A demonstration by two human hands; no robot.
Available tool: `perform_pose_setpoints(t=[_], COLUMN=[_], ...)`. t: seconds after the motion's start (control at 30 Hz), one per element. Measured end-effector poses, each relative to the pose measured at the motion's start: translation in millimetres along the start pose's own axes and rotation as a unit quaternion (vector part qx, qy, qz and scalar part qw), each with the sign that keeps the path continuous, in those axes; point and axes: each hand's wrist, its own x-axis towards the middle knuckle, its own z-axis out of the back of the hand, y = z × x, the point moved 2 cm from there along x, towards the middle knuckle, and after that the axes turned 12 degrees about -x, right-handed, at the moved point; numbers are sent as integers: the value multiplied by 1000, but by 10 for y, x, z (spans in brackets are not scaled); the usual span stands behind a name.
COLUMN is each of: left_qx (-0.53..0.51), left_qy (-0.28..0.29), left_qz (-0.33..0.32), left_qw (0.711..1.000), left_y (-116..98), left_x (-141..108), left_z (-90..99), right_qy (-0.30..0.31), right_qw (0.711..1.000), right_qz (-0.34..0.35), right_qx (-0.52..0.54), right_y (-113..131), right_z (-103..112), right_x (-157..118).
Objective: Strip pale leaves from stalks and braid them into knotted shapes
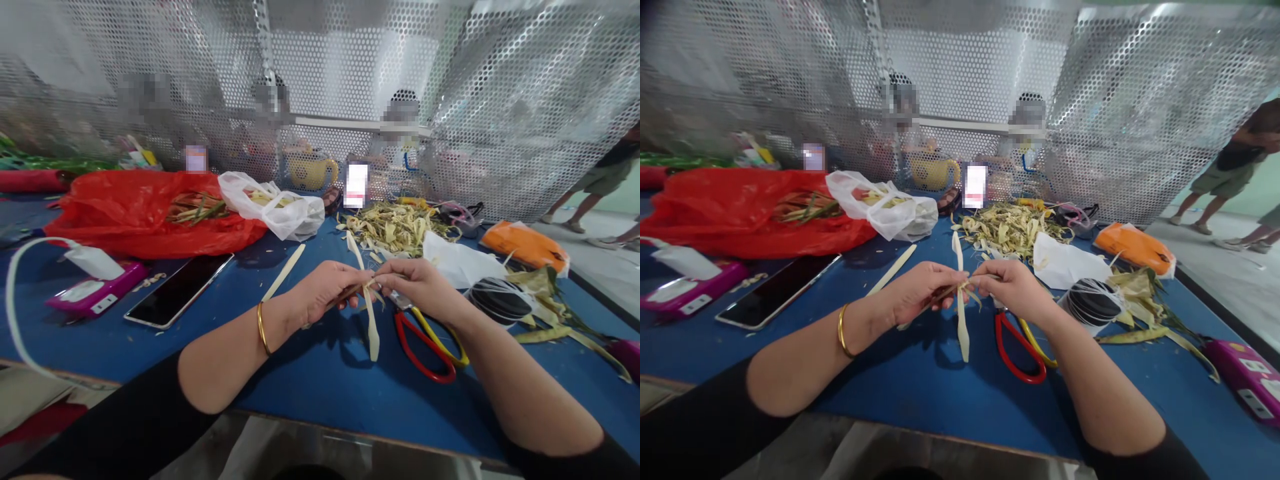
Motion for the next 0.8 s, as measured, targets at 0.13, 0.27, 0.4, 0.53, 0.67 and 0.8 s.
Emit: perform_pose_setpoints(t=[0.13, 0.27, 0.4, 0.53, 0.67, 0.8], left_qx=[15, 25, 20, -18, -66, -118], left_qy=[-15, -25, -32, -25, -23, -46], left_qz=[-10, -15, -13, -5, 20, 43], left_qw=[1000, 999, 999, 999, 997, 991], left_y=[1, -19, -25, -18, -17, -21], left_x=[-16, -30, -30, -13, 2, 0], left_z=[-8, -29, -39, -24, -3, -9], right_qy=[-76, -124, -140, -138, -250, -282], right_qw=[997, 991, 989, 987, 955, 890], right_qz=[-3, -29, -32, -32, 24, 194], right_qx=[-31, -26, -40, -77, -157, -303], right_y=[-19, -22, -46, -118, -79, 168], right_z=[-26, -64, -85, -94, -43, -65], right_x=[14, 5, 6, 32, 0, -112])
